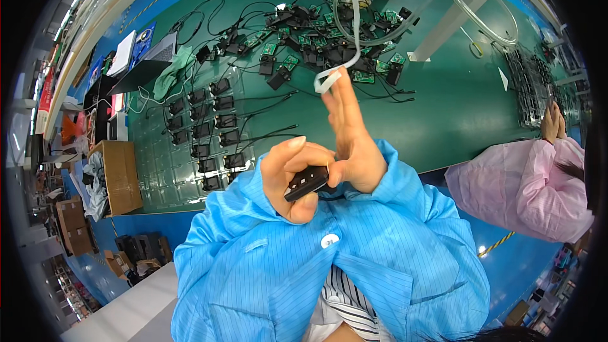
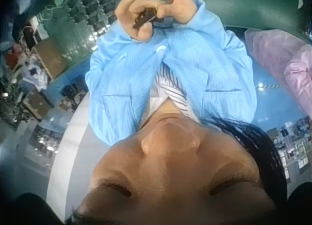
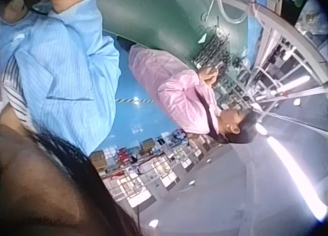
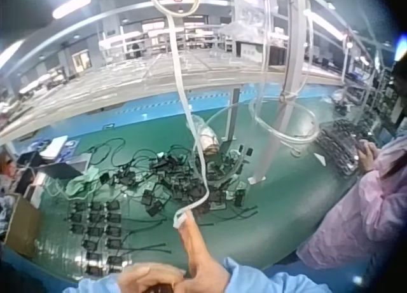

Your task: Assemble electronic devices by placing PCBs into plastic housings and snapping on the outer shells.

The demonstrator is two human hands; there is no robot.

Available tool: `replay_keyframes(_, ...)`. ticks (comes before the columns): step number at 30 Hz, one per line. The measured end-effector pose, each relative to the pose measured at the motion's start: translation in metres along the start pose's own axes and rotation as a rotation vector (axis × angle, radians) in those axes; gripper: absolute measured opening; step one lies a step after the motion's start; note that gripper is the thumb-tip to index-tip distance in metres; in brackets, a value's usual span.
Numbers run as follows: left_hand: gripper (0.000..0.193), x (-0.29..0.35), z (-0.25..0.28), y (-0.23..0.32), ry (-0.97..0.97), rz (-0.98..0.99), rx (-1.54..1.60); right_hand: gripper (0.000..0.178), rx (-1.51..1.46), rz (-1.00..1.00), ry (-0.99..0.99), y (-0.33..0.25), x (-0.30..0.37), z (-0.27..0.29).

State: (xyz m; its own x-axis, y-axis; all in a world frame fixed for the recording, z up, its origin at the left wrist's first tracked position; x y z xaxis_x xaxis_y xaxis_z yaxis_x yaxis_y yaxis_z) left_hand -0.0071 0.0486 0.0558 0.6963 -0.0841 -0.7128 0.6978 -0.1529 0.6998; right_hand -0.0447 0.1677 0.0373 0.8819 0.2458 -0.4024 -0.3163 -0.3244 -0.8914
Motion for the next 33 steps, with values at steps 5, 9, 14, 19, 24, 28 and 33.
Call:
replay_keyframes(5,0.063,-0.014,-0.005,0.0,-0.116,-0.17,-0.122,0.134,-0.519,-0.268,-0.09,0.01,0.013,-0.006)
replay_keyframes(9,0.049,-0.032,-0.009,0.002,-0.15,-0.325,-0.094,0.122,-0.841,-0.455,-0.243,0.002,0.019,-0.012)
replay_keyframes(14,0.041,-0.043,-0.007,0.014,-0.205,-0.518,-0.278,0.099,-1.21,-0.473,-0.366,0.007,0.026,-0.013)
replay_keyframes(19,0.035,-0.026,0.01,0.015,-0.495,-0.466,-0.531,0.095,-1.079,-0.591,-0.141,0.013,0.034,-0.012)
replay_keyframes(24,0.036,0.006,0.071,-0.008,0.045,0.329,-0.147,0.091,-0.701,-0.49,0.059,0.03,0.024,-0.007)
replay_keyframes(28,0.039,0.086,0.171,-0.033,0.607,0.738,0.114,0.095,-0.214,-0.374,0.061,0.038,0.02,-0.002)
replay_keyframes(33,0.041,0.224,0.344,-0.064,1.255,0.653,0.401,0.092,-0.064,-0.361,0.031,0.04,0.017,-0.012)
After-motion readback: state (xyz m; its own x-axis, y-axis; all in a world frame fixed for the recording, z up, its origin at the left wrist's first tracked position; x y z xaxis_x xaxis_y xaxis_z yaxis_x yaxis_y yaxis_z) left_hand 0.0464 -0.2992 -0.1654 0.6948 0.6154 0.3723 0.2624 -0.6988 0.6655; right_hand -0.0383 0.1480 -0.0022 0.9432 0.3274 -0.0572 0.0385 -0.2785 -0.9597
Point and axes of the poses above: each hand's wrist, its own x-axis away from the middle knuckle, its own z-axis out of the back of the hand, y = z × x, the point moved 3 cm from there along -x, towards the middle knuckle, and after that the axes turned 8 degrees about -x, right-handed, at the moved point
